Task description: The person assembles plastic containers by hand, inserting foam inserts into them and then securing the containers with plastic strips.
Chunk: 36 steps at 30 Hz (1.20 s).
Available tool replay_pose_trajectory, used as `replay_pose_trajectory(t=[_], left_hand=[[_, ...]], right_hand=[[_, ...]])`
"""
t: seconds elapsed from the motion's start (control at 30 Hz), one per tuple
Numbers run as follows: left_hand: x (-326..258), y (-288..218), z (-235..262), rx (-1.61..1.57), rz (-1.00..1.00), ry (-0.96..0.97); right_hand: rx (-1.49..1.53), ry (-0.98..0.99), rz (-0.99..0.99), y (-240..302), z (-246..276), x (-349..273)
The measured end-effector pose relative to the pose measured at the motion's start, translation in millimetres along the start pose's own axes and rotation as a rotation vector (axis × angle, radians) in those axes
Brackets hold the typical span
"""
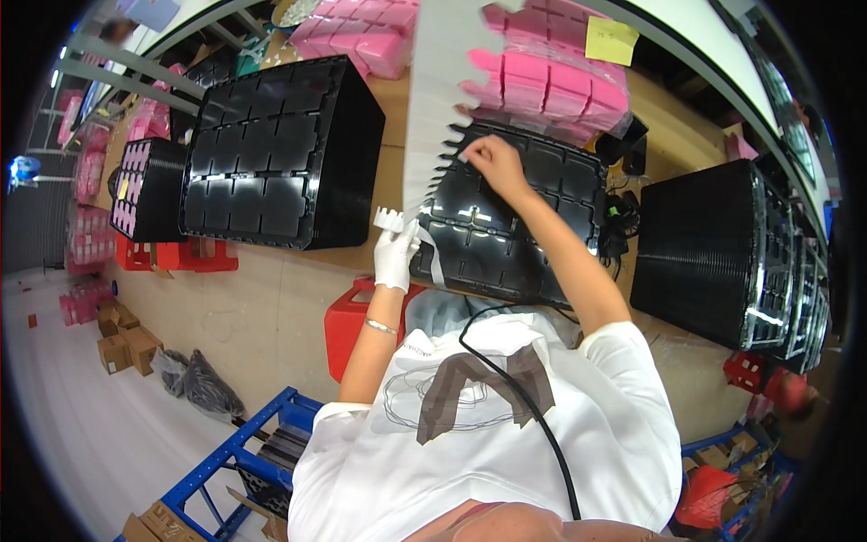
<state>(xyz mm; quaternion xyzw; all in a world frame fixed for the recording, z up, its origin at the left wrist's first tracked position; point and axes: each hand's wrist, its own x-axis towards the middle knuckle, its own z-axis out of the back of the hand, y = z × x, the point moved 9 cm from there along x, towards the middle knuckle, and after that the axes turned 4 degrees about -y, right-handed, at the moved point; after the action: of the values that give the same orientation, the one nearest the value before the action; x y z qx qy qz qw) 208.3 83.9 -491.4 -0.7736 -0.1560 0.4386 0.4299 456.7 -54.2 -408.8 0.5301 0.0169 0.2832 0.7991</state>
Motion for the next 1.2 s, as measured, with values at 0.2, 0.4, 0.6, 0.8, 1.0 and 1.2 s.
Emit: replay_pose_trajectory(t=[0.2,0.4,0.6,0.8,1.0,1.2], left_hand=[[-8,-14,-19,0.162,0.007,0.028],[-4,-12,-18,0.171,0.030,-0.001],[3,-6,-15,0.219,0.079,0.011],[5,-3,-13,0.201,0.074,0.044],[1,-7,-17,0.228,0.021,0.051],[-6,-7,-19,0.311,0.005,0.061]], right_hand=[[-0.268,0.125,0.101,-47,-28,56],[-0.400,0.153,0.087,-51,-41,60],[-0.397,0.152,0.076,-51,-42,64],[-0.405,0.146,0.063,-53,-42,63],[-0.426,0.140,0.097,-54,-43,64],[-0.249,0.272,0.142,-47,-33,42]])
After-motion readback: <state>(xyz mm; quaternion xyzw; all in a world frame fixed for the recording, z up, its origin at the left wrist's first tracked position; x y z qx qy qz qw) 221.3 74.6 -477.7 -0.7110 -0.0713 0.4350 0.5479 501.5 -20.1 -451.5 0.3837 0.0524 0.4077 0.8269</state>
